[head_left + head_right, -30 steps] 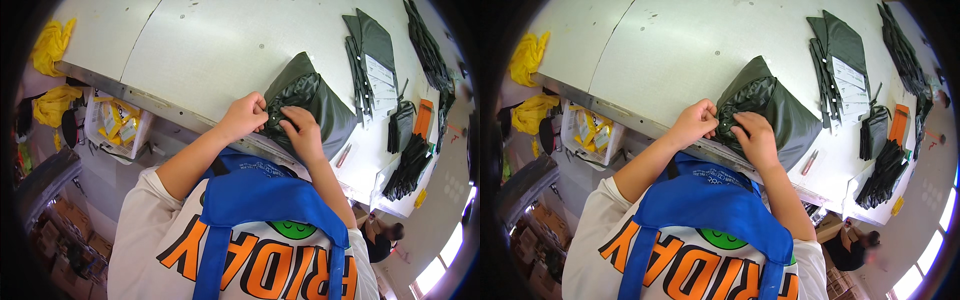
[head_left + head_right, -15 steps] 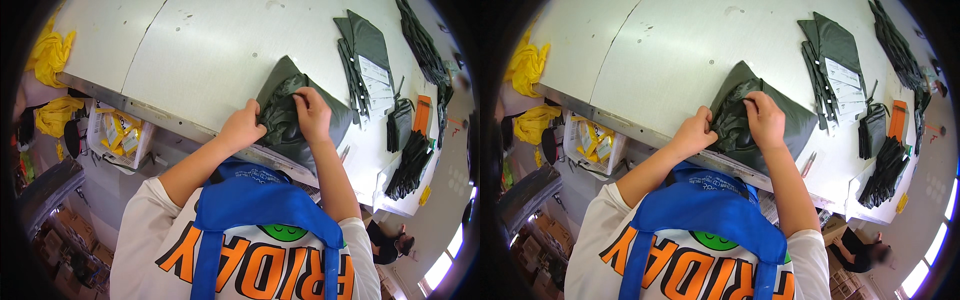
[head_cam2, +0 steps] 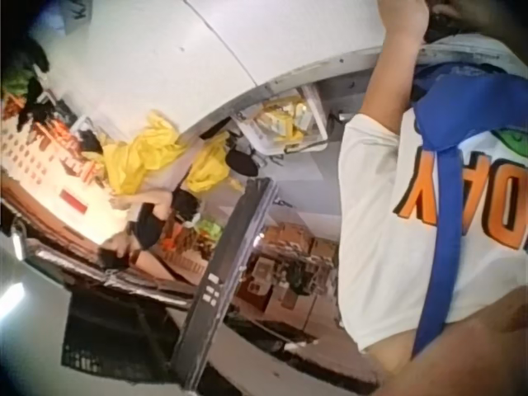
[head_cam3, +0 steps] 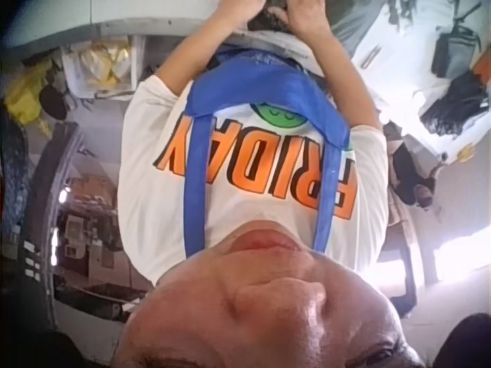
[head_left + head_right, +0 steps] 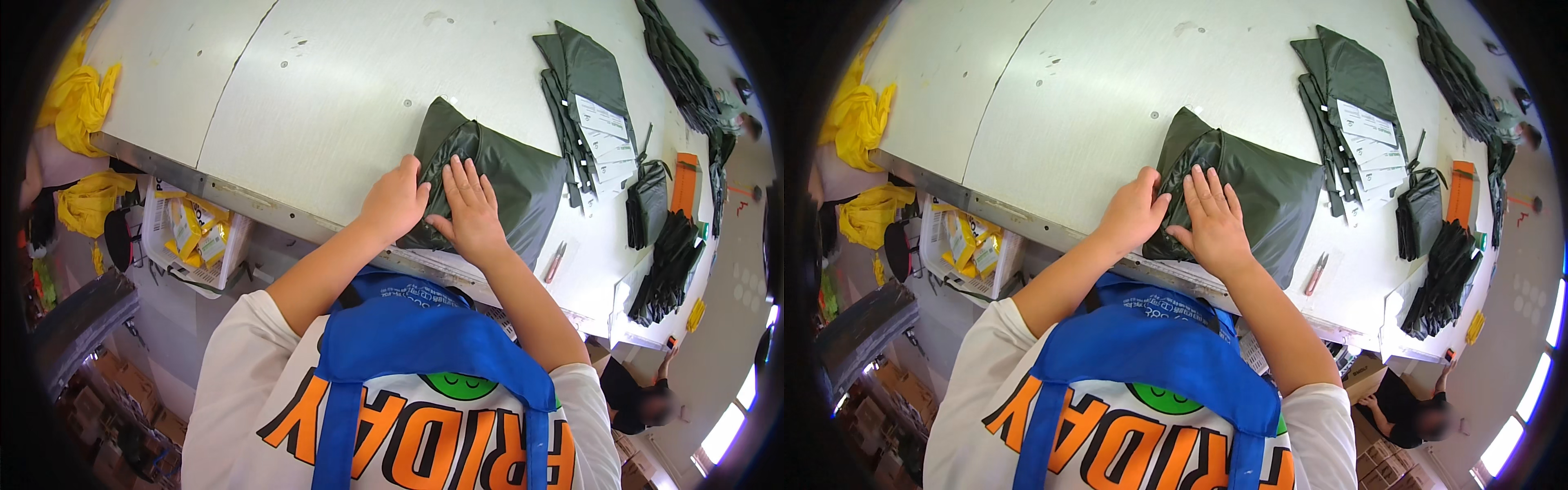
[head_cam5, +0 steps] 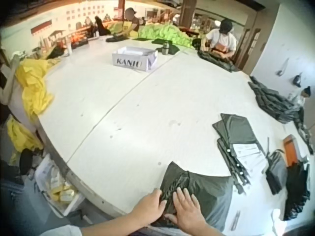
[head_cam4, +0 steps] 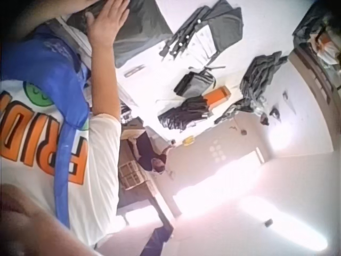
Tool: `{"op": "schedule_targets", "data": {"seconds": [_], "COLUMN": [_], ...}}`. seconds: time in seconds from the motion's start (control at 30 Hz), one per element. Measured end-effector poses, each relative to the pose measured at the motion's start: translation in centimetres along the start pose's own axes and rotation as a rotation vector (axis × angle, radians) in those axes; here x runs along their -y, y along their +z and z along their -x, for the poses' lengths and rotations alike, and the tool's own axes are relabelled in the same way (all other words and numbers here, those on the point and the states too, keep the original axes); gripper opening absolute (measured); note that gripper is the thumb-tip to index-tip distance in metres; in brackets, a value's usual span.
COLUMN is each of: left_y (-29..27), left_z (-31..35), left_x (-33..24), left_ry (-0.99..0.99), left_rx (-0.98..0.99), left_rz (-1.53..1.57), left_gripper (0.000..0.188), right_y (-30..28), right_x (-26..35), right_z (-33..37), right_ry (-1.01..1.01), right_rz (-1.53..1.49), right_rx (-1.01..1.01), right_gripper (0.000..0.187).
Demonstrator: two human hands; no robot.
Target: The person folds a green raincoat on a table, uses a small blade to cut off tags and threads, places the coat into a plastic bag, and ties the bag closed. The person repeats this process with another green raincoat.
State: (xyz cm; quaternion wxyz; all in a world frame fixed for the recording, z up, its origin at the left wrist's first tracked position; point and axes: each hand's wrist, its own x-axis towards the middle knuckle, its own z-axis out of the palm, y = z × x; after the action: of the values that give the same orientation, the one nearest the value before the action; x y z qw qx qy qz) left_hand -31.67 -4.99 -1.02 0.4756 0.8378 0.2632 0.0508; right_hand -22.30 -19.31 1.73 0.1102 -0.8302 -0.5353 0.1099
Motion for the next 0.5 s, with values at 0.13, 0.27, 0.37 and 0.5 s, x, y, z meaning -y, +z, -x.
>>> {"op": "schedule_targets", "data": {"seconds": [0.13, 0.27, 0.37, 0.5], "left_y": [-1.0, -3.0, -2.5, -0.1], "left_z": [0.3, 0.6, 1.0, 1.2], "left_x": [-1.3, -4.1, -4.0, -1.7], "left_ry": [0.019, 0.148, 0.195, 0.271], "left_rx": [0.093, 0.120, 0.212, 0.189], "left_rz": [0.106, 0.340, 0.314, 0.251], "left_gripper": [0.025, 0.028, 0.028, 0.025], "right_y": [0.0, -2.3, -0.6, 4.0], "right_x": [0.2, 2.1, 3.1, 2.4], "right_z": [-0.1, 0.5, 0.9, -0.5], "right_ry": [0.049, 0.013, 0.014, -0.007], "right_rz": [0.053, 0.134, 0.307, 0.285], "right_rx": [0.104, 0.208, 0.271, 0.394], "right_gripper": [0.083, 0.077, 0.068, 0.062]}}
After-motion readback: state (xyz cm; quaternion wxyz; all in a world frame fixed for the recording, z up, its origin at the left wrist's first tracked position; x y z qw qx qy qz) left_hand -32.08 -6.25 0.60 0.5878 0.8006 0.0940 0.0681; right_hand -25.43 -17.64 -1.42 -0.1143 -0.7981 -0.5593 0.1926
